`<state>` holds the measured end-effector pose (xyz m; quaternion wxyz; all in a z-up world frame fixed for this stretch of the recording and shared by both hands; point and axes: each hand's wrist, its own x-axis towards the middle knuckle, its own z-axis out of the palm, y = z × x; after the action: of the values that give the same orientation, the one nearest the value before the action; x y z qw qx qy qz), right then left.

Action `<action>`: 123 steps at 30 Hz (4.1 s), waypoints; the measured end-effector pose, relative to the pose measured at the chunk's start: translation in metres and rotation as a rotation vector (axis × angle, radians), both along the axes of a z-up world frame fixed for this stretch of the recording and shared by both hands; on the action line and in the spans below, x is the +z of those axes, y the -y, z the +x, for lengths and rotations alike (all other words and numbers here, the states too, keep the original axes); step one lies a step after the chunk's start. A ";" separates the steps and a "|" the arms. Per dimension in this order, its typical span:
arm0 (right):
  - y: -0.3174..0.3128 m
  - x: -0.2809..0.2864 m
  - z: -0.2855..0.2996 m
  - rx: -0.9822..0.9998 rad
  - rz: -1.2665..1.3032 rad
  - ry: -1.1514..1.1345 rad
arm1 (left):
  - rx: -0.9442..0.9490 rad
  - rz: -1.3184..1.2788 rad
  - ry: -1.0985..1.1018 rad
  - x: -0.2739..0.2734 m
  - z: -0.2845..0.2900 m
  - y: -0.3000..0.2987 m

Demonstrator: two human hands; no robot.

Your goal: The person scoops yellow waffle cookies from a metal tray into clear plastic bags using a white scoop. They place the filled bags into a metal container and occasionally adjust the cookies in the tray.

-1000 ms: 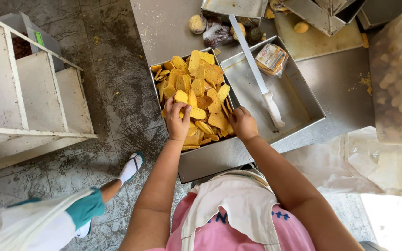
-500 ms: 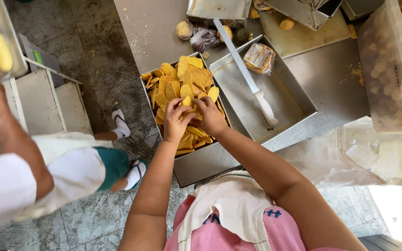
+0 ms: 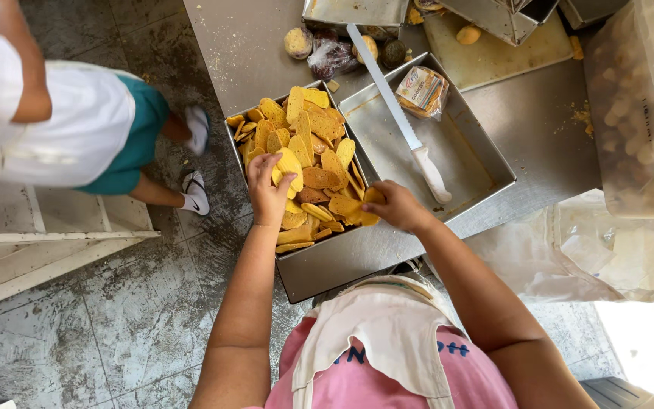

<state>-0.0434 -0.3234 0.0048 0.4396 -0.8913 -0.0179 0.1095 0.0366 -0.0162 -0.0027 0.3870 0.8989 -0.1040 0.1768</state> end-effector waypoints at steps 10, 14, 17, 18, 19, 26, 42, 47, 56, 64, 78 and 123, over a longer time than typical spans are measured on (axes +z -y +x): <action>-0.015 0.003 0.018 0.165 -0.296 -0.276 | 0.083 -0.607 -0.119 -0.025 -0.003 -0.018; -0.012 -0.001 0.021 0.261 -0.267 -0.152 | 0.293 -0.894 -0.160 -0.020 -0.006 -0.016; -0.005 -0.002 0.027 0.240 -0.211 -0.053 | 0.307 -0.934 0.085 -0.008 -0.017 -0.017; 0.002 0.000 0.032 0.183 -0.235 -0.064 | 0.305 -0.953 0.093 -0.003 -0.020 -0.018; 0.007 0.002 0.036 0.125 -0.260 -0.077 | 0.303 -0.973 0.099 0.001 -0.025 -0.019; -0.008 0.009 0.061 0.003 -0.030 0.038 | -0.140 -0.363 0.022 0.013 -0.095 0.022; -0.058 0.012 0.016 0.191 -0.348 0.219 | -0.148 0.624 0.061 -0.028 -0.108 0.034; -0.083 0.028 0.031 0.314 -0.548 0.150 | -0.128 0.553 -0.071 -0.019 -0.104 0.035; -0.092 0.016 0.020 0.441 -0.551 0.284 | 0.158 0.351 0.031 -0.015 -0.058 -0.008; -0.103 0.026 0.093 0.314 -0.505 0.254 | 0.181 0.158 -0.356 -0.018 0.028 -0.014; -0.058 0.027 0.102 0.160 -0.187 0.397 | 0.145 -0.198 -0.367 -0.008 0.043 -0.021; 0.129 0.014 -0.192 -0.925 0.347 0.107 | -0.251 -0.542 -0.957 -0.143 0.203 0.306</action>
<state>-0.2359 -0.4520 0.0191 0.5824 -0.7239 0.3390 -0.1476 0.2397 -0.3224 -0.1458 0.6261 0.7282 0.0261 -0.2774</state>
